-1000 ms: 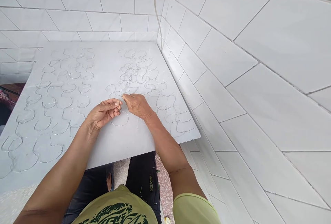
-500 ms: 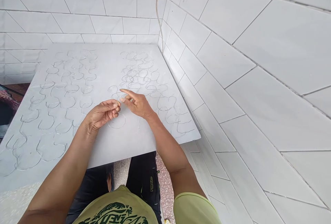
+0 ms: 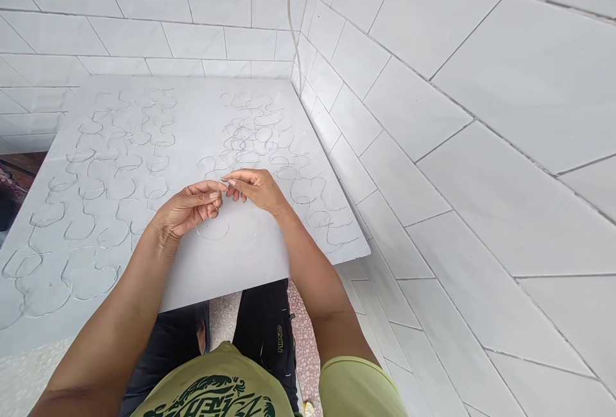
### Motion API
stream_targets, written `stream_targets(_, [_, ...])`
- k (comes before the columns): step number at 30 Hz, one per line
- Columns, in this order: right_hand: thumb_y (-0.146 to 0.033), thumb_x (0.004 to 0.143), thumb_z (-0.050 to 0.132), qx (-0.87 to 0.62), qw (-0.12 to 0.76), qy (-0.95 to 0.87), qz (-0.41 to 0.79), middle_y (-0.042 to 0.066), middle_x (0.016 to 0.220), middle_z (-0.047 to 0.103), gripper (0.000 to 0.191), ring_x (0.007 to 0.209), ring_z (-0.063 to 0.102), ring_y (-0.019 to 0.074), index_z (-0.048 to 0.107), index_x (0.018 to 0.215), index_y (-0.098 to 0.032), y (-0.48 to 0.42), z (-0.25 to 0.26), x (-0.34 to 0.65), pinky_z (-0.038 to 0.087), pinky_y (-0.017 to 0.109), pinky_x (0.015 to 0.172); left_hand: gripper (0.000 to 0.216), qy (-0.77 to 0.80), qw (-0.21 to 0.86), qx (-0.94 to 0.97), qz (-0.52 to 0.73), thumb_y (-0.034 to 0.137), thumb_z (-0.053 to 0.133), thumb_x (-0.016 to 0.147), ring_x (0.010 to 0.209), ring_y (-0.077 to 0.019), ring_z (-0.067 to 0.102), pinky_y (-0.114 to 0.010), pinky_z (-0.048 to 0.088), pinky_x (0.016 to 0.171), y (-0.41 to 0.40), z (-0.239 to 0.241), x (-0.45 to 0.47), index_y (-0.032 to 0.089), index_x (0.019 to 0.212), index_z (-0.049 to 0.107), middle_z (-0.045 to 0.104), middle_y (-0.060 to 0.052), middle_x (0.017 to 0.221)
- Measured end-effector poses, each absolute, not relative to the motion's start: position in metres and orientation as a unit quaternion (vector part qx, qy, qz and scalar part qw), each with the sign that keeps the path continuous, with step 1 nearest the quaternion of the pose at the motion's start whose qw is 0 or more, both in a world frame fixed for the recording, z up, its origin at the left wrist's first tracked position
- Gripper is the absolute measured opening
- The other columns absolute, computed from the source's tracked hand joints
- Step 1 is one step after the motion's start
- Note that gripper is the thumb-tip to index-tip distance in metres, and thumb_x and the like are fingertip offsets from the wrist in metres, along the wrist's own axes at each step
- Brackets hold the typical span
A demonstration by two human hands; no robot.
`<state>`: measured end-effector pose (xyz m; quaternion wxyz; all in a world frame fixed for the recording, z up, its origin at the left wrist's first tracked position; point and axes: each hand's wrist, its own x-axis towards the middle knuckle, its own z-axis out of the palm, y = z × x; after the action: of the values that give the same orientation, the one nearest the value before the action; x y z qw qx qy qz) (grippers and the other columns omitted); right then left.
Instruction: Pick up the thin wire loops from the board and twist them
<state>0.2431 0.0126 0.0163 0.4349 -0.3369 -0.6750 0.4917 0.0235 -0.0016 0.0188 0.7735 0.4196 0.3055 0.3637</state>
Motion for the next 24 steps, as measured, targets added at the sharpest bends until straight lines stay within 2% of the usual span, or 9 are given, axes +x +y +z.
stream_targets(7, [-0.045,0.095,0.065,-0.328,0.42,-0.699,0.477,0.003,0.079,0.074,0.031,0.066,0.066,0.0126,0.077,0.107,-0.019,0.012,0.019,0.251,0.055,0.027,0.062,0.023,0.291,0.797,0.407,0.338,0.02,0.082,0.08,0.061,-0.0083,0.06,-0.02,0.052,0.06,-0.002,0.019,0.024,0.013,0.101,0.077,0.064,-0.003,0.075])
stream_targets(14, [-0.054,0.095,0.063,-0.299,0.409,-0.634,0.585,0.005,0.077,0.074,0.041,0.069,0.069,0.016,0.072,0.107,-0.016,0.009,0.027,0.251,0.056,0.03,0.066,0.022,0.296,0.781,0.425,0.349,0.02,0.081,0.081,0.059,-0.009,0.061,-0.022,0.052,0.06,-0.002,0.02,0.021,0.014,0.101,0.078,0.065,-0.002,0.074])
stream_targets(19, [-0.049,0.088,0.072,-0.282,0.395,-0.594,0.642,0.002,0.069,0.071,0.037,0.062,0.066,0.0151,0.074,0.103,-0.015,0.013,0.024,0.253,0.054,0.03,0.062,0.024,0.291,0.776,0.45,0.334,0.02,0.081,0.081,0.058,-0.0085,0.06,-0.023,0.053,0.06,-0.003,0.022,0.021,0.016,0.105,0.078,0.064,-0.002,0.074])
stream_targets(24, [-0.043,0.087,0.073,-0.294,0.39,-0.596,0.637,0.002,0.066,0.07,0.032,0.059,0.065,0.0151,0.075,0.1,-0.014,0.013,0.021,0.254,0.052,0.029,0.058,0.025,0.294,0.771,0.463,0.322,0.02,0.081,0.082,0.059,-0.0088,0.06,-0.024,0.054,0.061,-0.004,0.023,0.02,0.017,0.106,0.077,0.062,0.0,0.073])
